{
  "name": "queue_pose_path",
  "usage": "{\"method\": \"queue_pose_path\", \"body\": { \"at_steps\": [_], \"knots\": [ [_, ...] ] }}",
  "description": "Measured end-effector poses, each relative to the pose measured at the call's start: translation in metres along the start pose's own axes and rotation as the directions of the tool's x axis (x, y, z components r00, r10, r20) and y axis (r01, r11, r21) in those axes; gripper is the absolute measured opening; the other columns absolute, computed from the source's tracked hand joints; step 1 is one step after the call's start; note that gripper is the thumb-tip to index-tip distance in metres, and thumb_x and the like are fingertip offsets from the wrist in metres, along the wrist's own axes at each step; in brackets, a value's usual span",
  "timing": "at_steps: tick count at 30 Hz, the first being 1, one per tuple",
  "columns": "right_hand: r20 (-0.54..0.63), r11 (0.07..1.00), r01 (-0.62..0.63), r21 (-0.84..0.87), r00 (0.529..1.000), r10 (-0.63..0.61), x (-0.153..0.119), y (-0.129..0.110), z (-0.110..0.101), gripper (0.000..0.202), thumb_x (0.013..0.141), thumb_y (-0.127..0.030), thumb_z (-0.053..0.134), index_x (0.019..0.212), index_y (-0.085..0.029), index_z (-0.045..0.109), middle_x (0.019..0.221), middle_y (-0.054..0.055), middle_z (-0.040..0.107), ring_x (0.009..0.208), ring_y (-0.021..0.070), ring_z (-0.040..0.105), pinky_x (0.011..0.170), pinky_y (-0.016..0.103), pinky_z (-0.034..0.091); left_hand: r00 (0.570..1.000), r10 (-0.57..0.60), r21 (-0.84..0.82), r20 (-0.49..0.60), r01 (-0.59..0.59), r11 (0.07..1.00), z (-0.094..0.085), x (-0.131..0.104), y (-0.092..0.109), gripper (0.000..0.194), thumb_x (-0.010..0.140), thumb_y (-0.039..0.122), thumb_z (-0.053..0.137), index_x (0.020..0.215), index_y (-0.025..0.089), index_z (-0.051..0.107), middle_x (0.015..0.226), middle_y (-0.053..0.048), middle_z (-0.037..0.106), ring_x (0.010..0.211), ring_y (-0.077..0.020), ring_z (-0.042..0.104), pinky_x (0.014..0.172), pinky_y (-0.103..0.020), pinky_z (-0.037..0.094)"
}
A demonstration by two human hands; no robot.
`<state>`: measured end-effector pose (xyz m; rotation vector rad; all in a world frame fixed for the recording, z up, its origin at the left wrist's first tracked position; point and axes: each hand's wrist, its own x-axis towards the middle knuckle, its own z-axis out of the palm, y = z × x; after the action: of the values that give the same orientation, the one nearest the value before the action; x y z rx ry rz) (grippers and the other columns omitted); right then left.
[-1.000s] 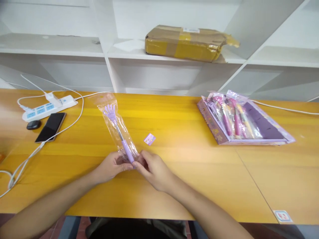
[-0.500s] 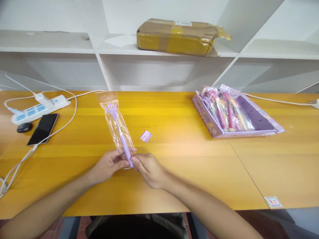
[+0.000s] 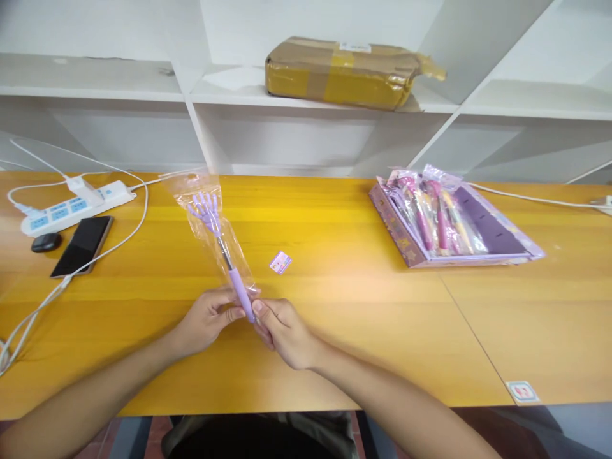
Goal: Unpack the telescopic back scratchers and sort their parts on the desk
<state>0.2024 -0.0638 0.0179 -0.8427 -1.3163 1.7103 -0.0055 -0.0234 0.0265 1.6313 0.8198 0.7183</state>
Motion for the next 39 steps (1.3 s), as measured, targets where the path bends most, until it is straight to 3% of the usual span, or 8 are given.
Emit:
{"method": "queue_pose_path", "body": {
  "at_steps": [5, 9, 13, 16, 20, 24, 30, 39],
  "knots": [
    [0.106, 0.948, 0.055, -0.313, 0.994, -0.022, 0.004, -0.007, -0.017, 0.055, 0.114, -0.054, 0.035, 0.071, -0.022, 0.045, 0.058, -0.003, 0.047, 0.050, 0.0118, 0.045, 0.055, 0.026, 0.039, 0.999, 0.036, 0.093, 0.039, -0.039, 0.995, 0.001, -0.002, 0.001, 0.026, 0.103, 0.036, 0.066, 0.124, 0.027, 0.078, 0.137, -0.008, 0.072, 0.134, -0.0292, 0.062, 0.120, -0.044, 0.044],
    [0.185, 0.527, 0.222, -0.821, 0.975, -0.122, 0.011, -0.010, -0.031, 0.033, 0.107, -0.027, 0.048, 0.076, -0.019, 0.055, 0.067, -0.001, 0.057, 0.056, 0.0117, 0.047, 0.060, 0.027, 0.032, 0.999, 0.021, -0.007, -0.035, -0.021, 1.000, -0.007, 0.000, -0.006, 0.042, 0.100, 0.040, 0.071, 0.138, 0.024, 0.065, 0.128, -0.011, 0.071, 0.122, -0.0284, 0.067, 0.112, -0.044, 0.050],
    [0.303, 0.324, 0.308, -0.894, 0.951, -0.067, 0.009, -0.008, -0.024, 0.017, 0.099, -0.016, 0.057, 0.085, -0.019, 0.064, 0.073, 0.000, 0.065, 0.060, 0.0131, 0.053, 0.063, 0.027, 0.033, 0.952, -0.072, -0.141, -0.297, 0.031, 0.990, -0.038, 0.013, -0.012, 0.052, 0.102, 0.052, 0.065, 0.144, 0.022, 0.059, 0.114, -0.009, 0.073, 0.106, -0.0254, 0.069, 0.099, -0.040, 0.055],
    [0.374, 0.295, 0.366, -0.883, 0.927, -0.028, 0.005, -0.007, -0.013, 0.012, 0.096, -0.015, 0.062, 0.086, -0.020, 0.067, 0.076, 0.000, 0.069, 0.063, 0.0135, 0.056, 0.063, 0.028, 0.033, 0.882, -0.042, -0.161, -0.469, -0.039, 0.986, -0.068, 0.025, -0.017, 0.050, 0.100, 0.053, 0.066, 0.141, 0.025, 0.063, 0.117, -0.007, 0.072, 0.102, -0.0222, 0.067, 0.089, -0.033, 0.055],
    [0.362, 0.293, 0.353, -0.888, 0.932, -0.026, 0.003, -0.007, -0.013, 0.020, 0.095, -0.022, 0.069, 0.077, -0.021, 0.060, 0.070, -0.003, 0.066, 0.058, 0.0117, 0.052, 0.059, 0.029, 0.029, 0.878, -0.057, -0.174, -0.475, -0.031, 0.984, -0.086, 0.034, -0.029, 0.036, 0.095, 0.049, 0.074, 0.117, 0.021, 0.073, 0.116, -0.007, 0.073, 0.101, -0.0212, 0.067, 0.085, -0.030, 0.053],
    [0.186, 0.297, 0.219, -0.929, 0.973, -0.136, 0.012, -0.003, -0.036, 0.042, 0.096, -0.044, 0.075, 0.071, -0.022, 0.049, 0.065, -0.004, 0.056, 0.055, 0.0120, 0.046, 0.056, 0.028, 0.030, 0.887, -0.101, -0.221, -0.451, -0.002, 0.975, -0.082, 0.036, -0.038, 0.030, 0.093, 0.047, 0.076, 0.103, 0.020, 0.070, 0.104, -0.004, 0.073, 0.096, -0.0208, 0.068, 0.089, -0.032, 0.052],
    [-0.115, 0.278, -0.004, -0.961, 0.916, -0.385, 0.032, -0.001, -0.079, 0.018, 0.097, -0.030, 0.066, 0.114, -0.023, 0.066, 0.107, 0.009, 0.058, 0.087, 0.0237, 0.065, 0.075, 0.036, 0.056, 0.863, -0.002, 0.015, -0.505, 0.011, 1.000, -0.080, 0.037, -0.039, 0.028, 0.096, 0.048, 0.070, 0.099, 0.021, 0.066, 0.094, -0.001, 0.069, 0.090, -0.0201, 0.067, 0.086, -0.031, 0.050],
    [-0.088, 0.345, 0.017, -0.938, 0.954, -0.286, 0.046, 0.000, -0.109, 0.052, 0.097, -0.040, 0.068, 0.147, -0.030, 0.056, 0.144, 0.012, 0.050, 0.123, 0.0299, 0.064, 0.109, 0.048, 0.056, 0.857, 0.061, 0.170, -0.512, 0.032, 0.985, -0.082, 0.036, -0.038, 0.050, 0.101, 0.041, 0.064, 0.148, 0.029, 0.053, 0.082, 0.003, 0.064, 0.072, -0.0174, 0.064, 0.075, -0.030, 0.050]
  ]
}}
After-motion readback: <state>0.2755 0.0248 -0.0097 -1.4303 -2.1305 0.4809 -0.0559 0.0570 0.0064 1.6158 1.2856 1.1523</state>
